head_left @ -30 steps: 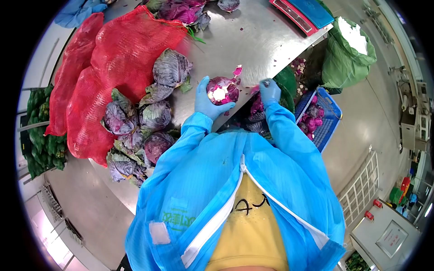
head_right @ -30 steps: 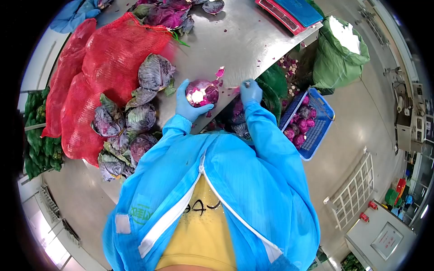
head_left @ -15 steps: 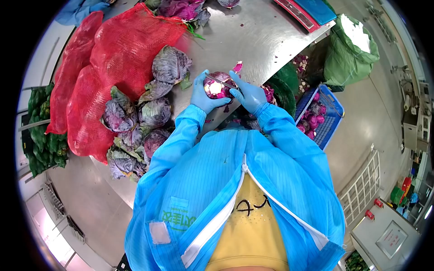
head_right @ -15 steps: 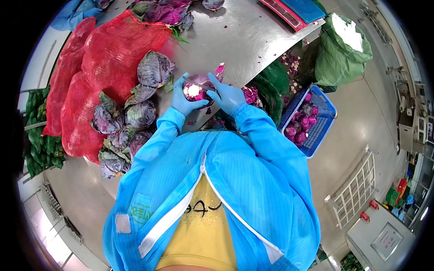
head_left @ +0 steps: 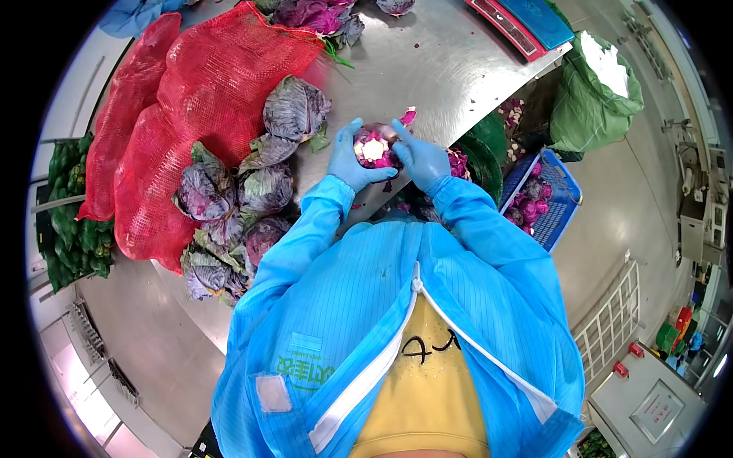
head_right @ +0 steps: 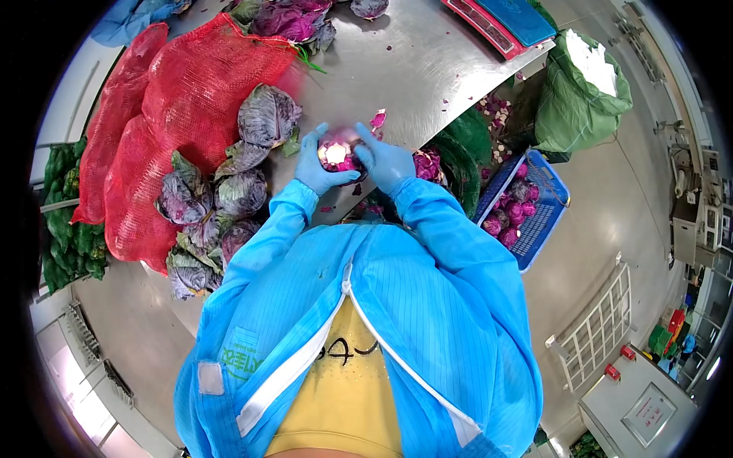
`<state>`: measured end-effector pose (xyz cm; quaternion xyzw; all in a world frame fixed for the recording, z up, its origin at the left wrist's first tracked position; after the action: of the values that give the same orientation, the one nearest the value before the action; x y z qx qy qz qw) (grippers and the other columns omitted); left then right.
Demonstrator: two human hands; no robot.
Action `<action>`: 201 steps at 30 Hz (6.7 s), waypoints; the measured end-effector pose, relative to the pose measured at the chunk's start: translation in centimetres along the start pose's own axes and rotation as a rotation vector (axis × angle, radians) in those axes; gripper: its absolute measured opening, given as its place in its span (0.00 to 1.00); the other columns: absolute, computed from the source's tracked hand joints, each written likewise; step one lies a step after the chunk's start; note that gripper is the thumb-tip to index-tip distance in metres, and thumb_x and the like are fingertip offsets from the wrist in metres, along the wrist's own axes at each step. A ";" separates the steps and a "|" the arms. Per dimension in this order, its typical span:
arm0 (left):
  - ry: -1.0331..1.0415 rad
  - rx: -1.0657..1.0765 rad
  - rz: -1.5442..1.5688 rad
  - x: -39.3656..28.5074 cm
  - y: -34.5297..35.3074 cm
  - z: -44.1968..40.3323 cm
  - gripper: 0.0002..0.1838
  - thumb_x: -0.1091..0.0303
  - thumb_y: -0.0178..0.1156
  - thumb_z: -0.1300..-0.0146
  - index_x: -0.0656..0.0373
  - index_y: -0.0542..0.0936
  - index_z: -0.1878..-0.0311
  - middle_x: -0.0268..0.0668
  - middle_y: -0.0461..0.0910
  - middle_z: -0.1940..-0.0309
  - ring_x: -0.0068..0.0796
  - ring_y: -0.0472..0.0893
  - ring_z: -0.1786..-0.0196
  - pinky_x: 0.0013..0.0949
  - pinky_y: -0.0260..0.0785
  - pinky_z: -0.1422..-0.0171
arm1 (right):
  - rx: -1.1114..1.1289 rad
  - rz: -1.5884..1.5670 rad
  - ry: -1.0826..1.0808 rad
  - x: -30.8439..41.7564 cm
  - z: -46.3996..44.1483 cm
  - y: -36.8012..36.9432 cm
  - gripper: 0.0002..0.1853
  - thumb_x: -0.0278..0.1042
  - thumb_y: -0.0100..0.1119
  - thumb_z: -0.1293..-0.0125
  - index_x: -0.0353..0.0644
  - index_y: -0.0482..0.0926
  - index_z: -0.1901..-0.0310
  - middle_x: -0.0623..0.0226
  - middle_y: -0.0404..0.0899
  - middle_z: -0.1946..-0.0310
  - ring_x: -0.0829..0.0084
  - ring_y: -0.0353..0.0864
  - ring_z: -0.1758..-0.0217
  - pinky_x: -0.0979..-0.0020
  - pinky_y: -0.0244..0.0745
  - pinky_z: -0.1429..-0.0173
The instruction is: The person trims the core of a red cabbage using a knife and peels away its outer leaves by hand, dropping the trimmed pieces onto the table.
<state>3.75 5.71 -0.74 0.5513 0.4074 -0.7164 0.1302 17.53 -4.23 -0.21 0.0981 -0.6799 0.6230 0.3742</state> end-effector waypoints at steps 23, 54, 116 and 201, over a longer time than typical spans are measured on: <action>0.291 -0.022 -0.126 -0.5 -0.2 2.5 0.64 0.53 0.82 0.78 0.63 0.57 0.34 0.46 0.61 0.38 0.43 0.63 0.34 0.39 0.55 0.29 | -0.485 -0.198 0.633 -14.1 0.7 0.5 0.17 0.45 0.62 0.47 0.48 0.80 0.57 0.54 0.81 0.68 0.57 0.82 0.64 0.63 0.76 0.57; 0.162 -0.143 0.325 4.3 -1.8 2.9 0.63 0.60 0.82 0.76 0.63 0.56 0.33 0.44 0.61 0.36 0.39 0.64 0.34 0.39 0.56 0.29 | -0.335 -0.446 0.668 -16.7 5.3 3.9 0.13 0.40 0.59 0.48 0.43 0.81 0.63 0.55 0.82 0.67 0.57 0.83 0.63 0.62 0.75 0.57; 0.052 -0.212 -0.079 2.7 -2.1 2.7 0.58 0.47 0.79 0.69 0.40 0.60 0.30 0.47 0.53 0.42 0.47 0.57 0.40 0.43 0.50 0.29 | 0.037 -0.414 -0.716 27.4 16.1 -20.1 0.09 0.34 0.57 0.49 0.42 0.78 0.66 0.60 0.79 0.74 0.59 0.80 0.71 0.63 0.75 0.69; 0.254 -0.125 -0.089 -0.3 1.8 4.8 0.65 0.51 0.81 0.75 0.64 0.54 0.33 0.49 0.57 0.35 0.47 0.59 0.31 0.41 0.52 0.27 | -0.699 -0.520 0.319 -8.2 7.4 -3.2 0.28 0.44 0.70 0.47 0.38 0.76 0.47 0.59 0.81 0.55 0.71 0.80 0.57 0.69 0.73 0.49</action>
<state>1.70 1.04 -0.97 0.6097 0.4886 -0.6191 0.0796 22.33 -14.40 -2.49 0.0364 -0.7359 0.2494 0.6285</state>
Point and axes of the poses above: each hand's wrist, its own z-axis away from the middle knuckle, its own y-axis out of the palm, x = y × z, the point moved 6 cm from there along -z, towards the middle knuckle
